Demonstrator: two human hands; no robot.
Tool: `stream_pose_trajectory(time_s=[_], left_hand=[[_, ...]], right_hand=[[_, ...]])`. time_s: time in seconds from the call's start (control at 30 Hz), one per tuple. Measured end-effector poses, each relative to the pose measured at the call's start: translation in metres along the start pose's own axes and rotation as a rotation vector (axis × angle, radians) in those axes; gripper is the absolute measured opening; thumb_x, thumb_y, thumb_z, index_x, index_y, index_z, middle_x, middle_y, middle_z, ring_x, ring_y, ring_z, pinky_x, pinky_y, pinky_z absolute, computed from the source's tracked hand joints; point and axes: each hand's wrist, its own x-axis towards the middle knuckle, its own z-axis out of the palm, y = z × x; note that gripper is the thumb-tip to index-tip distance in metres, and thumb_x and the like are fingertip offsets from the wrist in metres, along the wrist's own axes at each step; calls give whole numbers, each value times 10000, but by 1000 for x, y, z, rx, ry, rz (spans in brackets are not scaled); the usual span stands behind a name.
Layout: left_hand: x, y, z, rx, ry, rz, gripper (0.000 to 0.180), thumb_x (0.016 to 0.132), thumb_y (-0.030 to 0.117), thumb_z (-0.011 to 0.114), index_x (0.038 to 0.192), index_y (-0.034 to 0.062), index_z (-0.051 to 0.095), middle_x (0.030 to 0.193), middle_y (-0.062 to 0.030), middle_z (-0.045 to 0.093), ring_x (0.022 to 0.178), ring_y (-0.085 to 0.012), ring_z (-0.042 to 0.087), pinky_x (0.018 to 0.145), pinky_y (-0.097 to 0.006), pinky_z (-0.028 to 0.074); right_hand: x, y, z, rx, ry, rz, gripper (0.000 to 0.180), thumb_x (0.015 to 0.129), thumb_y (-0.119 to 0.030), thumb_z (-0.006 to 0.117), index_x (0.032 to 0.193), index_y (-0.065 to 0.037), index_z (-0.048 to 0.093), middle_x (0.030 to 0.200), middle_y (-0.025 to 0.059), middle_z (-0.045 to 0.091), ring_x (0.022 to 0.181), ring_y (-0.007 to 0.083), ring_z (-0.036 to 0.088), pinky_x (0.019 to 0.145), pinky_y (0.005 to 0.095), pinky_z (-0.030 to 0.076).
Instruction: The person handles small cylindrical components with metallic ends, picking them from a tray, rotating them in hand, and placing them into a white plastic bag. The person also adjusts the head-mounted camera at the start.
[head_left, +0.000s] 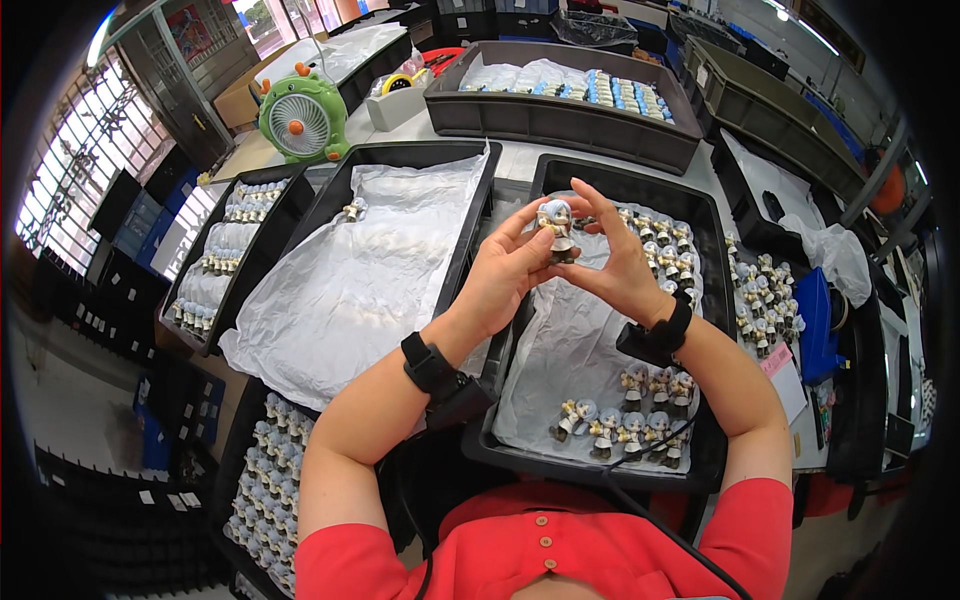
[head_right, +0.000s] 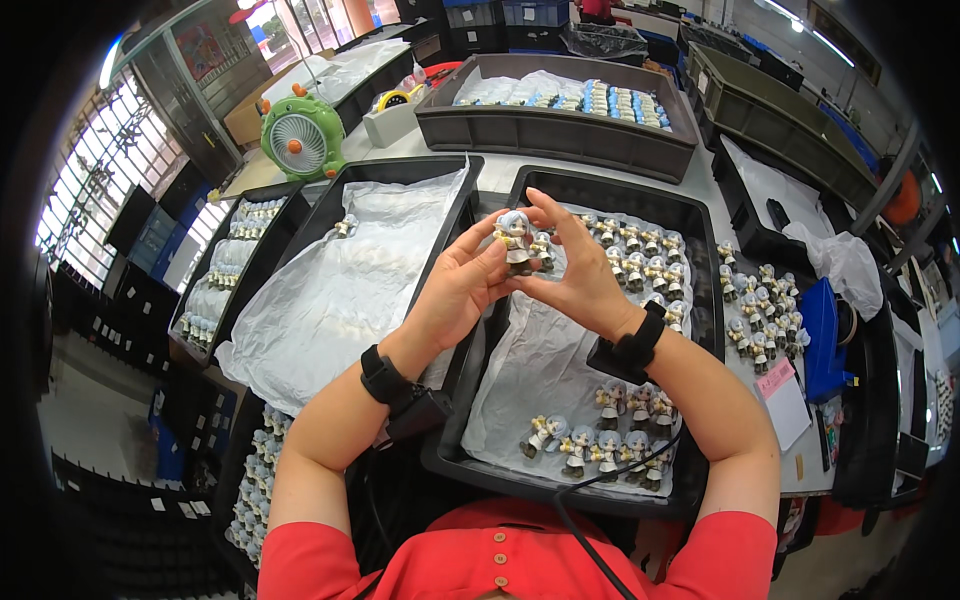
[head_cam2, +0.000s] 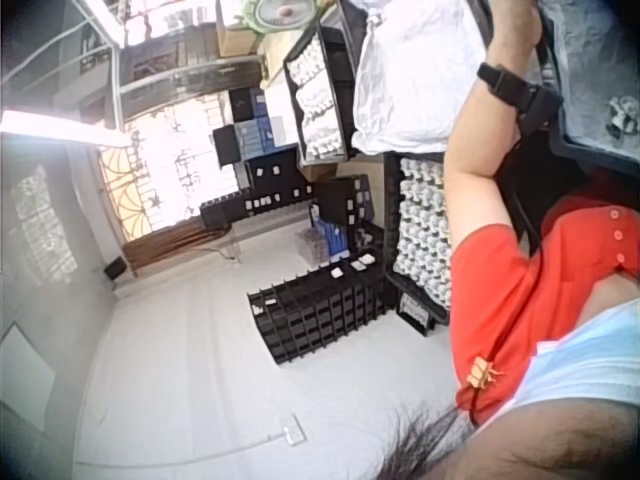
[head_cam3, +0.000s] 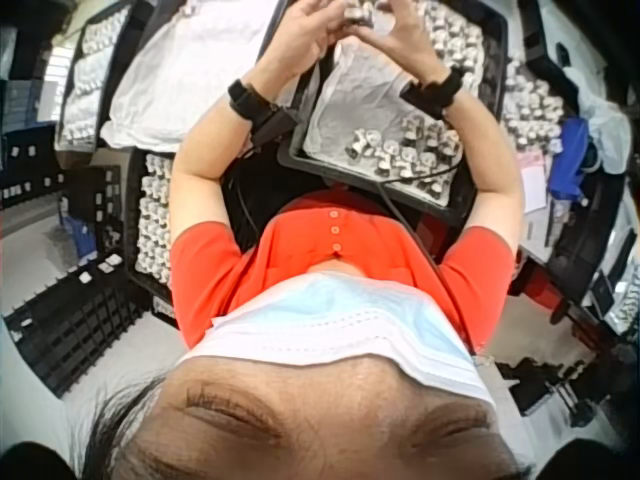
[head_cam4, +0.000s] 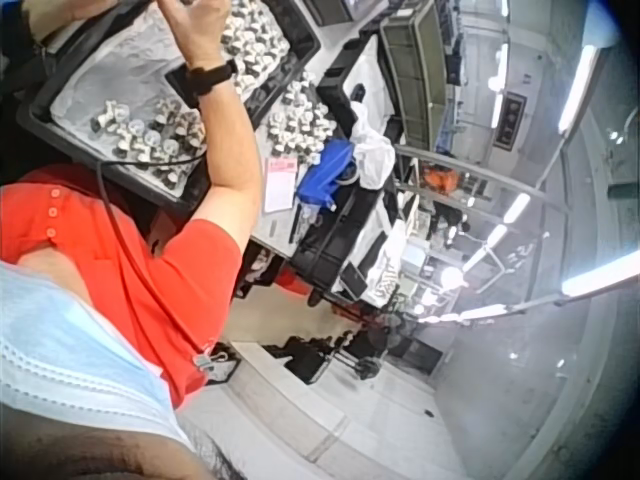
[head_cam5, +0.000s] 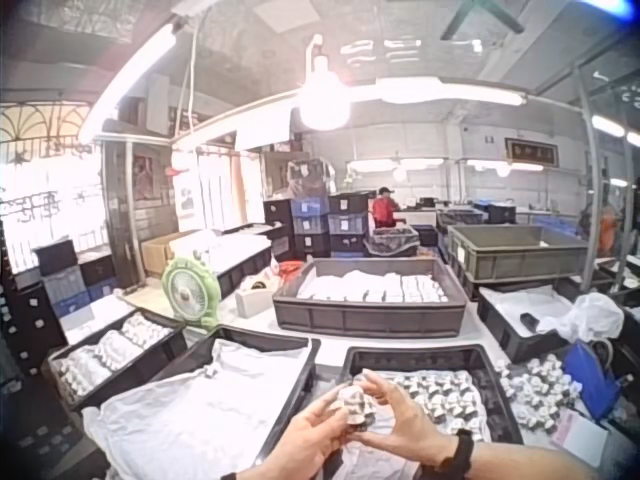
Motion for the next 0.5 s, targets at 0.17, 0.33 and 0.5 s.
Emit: stream_pose_trajectory(time_s=[0.17, 0.33, 0.5], left_hand=[[0, 0, 0, -28, 1, -8, 471, 906, 181, 531, 1331, 77, 360, 1116, -58, 554, 953, -168, 598, 767, -269, 494], [-1, 2, 2, -64, -3, -5, 470, 909, 186, 523, 1335, 79, 356, 1123, -64, 553, 955, -183, 603, 760, -270, 501], [-1, -3, 0, -72, 8, -3, 450, 928, 203, 482, 1341, 83, 348, 1114, -70, 561, 955, -192, 606, 758, -271, 506]], right_hand=[[0, 1, 0, 9, -10, 11, 824, 650, -132, 731, 1358, -123, 309, 1191, 84, 523, 1084, 212, 511, 882, 344, 421], [0, 0, 1, 66, -1, 41, 806, 653, -114, 751, 1347, -106, 343, 1217, 82, 513, 1096, 197, 506, 880, 321, 419], [1, -5, -1, 38, 7, 3, 704, 648, -105, 736, 1281, -77, 430, 1193, 99, 507, 1080, 221, 508, 891, 332, 424]])
